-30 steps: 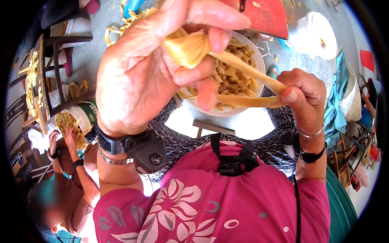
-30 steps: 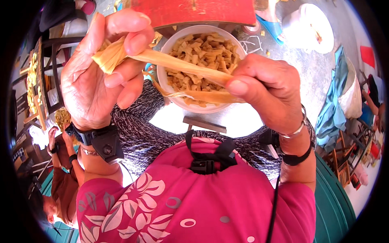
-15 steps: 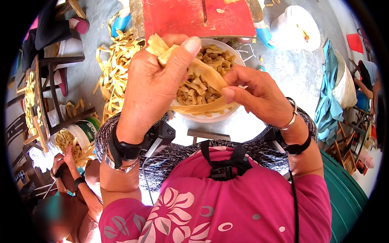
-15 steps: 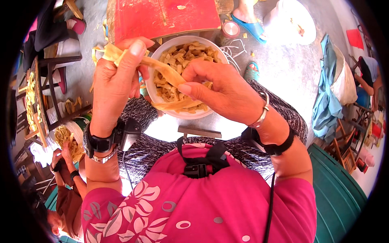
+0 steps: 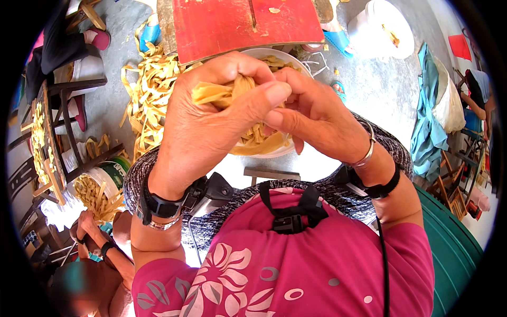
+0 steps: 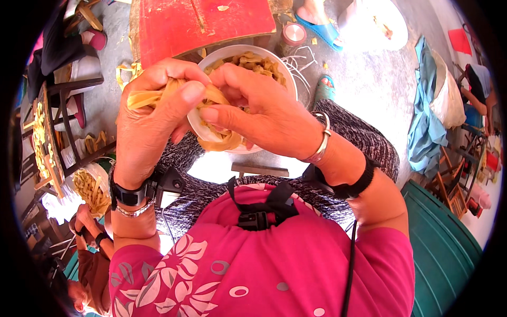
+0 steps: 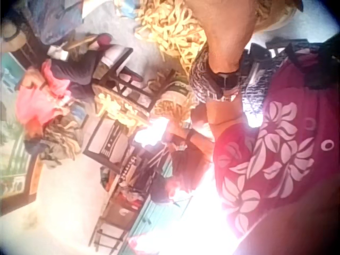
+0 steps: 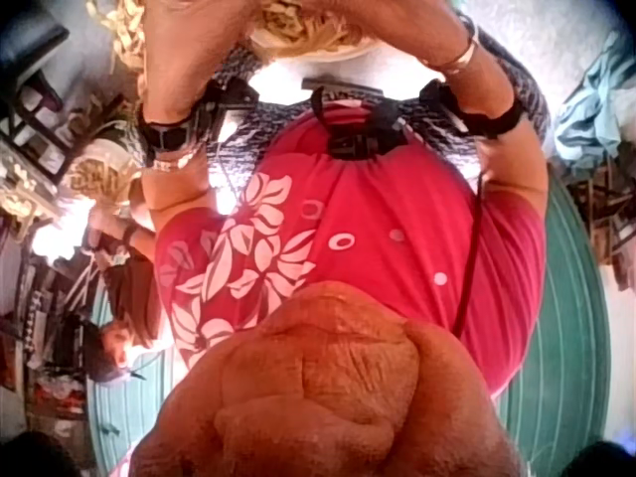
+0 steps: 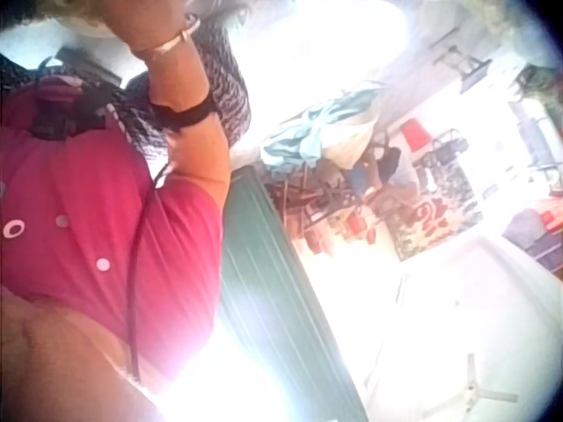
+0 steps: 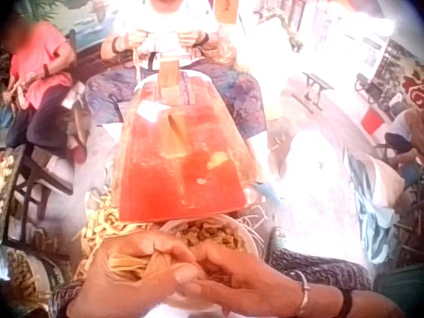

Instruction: The person picks up long strips of dough, folds and braids them into specific shapes by hand, and places the finished pieces into a white bucket.

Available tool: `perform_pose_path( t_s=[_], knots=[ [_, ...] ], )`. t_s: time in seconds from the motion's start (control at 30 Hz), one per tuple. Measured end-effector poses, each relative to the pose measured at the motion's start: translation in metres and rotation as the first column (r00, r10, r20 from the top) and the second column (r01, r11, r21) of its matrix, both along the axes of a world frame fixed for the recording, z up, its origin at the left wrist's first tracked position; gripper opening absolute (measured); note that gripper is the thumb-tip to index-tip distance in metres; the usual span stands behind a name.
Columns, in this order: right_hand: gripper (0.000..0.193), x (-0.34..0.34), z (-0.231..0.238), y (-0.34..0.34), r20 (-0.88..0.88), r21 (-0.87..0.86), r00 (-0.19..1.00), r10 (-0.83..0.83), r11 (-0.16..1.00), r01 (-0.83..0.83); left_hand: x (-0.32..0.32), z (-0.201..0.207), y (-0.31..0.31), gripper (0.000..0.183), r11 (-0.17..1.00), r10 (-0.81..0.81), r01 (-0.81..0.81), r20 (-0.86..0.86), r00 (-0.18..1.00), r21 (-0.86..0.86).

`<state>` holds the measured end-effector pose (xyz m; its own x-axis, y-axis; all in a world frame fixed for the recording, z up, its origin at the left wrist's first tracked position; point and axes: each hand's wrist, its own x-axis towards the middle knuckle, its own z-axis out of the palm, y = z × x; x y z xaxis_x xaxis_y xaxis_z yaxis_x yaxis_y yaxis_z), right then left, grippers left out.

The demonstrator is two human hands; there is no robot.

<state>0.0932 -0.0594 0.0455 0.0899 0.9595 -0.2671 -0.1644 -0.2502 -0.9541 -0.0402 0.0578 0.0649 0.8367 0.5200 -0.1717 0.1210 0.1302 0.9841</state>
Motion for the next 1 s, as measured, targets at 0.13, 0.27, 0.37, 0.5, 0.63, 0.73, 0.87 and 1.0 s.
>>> perform_pose_path(
  t_s=[0.13, 0.27, 0.37, 0.5, 0.63, 0.73, 0.87, 1.0],
  knots=[
    [0.025, 0.004, 0.008, 0.004, 0.144, 0.074, 0.989, 0.024, 0.997, -0.035, -0.004, 0.008, 0.001, 0.015, 0.994, 0.027, -0.028, -0.017, 0.999, -0.104],
    [0.024, 0.013, 0.015, -0.005, 0.338, 0.202, 0.941, 0.006, 0.976, -0.079, -0.014, 0.014, 0.015, 0.014, 0.978, 0.173, -0.169, 0.026, 0.985, -0.126],
    [0.022, 0.021, 0.016, -0.01, 0.373, 0.192, 0.926, 0.053, 0.972, -0.133, -0.015, 0.01, 0.015, 0.015, 0.98, 0.168, -0.162, 0.046, 0.985, -0.113],
    [0.022, 0.028, 0.023, -0.006, 0.379, 0.24, 0.925, -0.021, 0.968, -0.076, -0.008, 0.012, 0.018, 0.013, 0.982, 0.172, -0.163, 0.088, 0.981, -0.098],
    [0.023, 0.037, 0.034, 0.01, 0.477, 0.274, 0.862, -0.173, 0.961, 0.041, 0.011, 0.019, 0.023, 0.012, 0.966, 0.259, -0.257, 0.145, 0.955, -0.03],
    [0.026, 0.05, 0.037, 0.027, 0.589, 0.362, 0.752, -0.296, 0.929, 0.082, 0.023, 0.024, 0.033, 0.01, 0.964, 0.261, -0.263, 0.246, 0.933, -0.025],
    [0.025, 0.063, 0.043, 0.047, 0.639, 0.401, 0.682, -0.355, 0.911, 0.098, 0.038, 0.025, 0.045, 0.009, 0.953, 0.302, -0.297, 0.312, 0.901, -0.063],
    [0.023, 0.067, 0.04, 0.057, 0.694, 0.417, 0.605, -0.391, 0.903, 0.106, 0.047, 0.02, 0.055, 0.01, 0.937, 0.333, -0.348, 0.29, 0.897, 0.002]
  ],
)
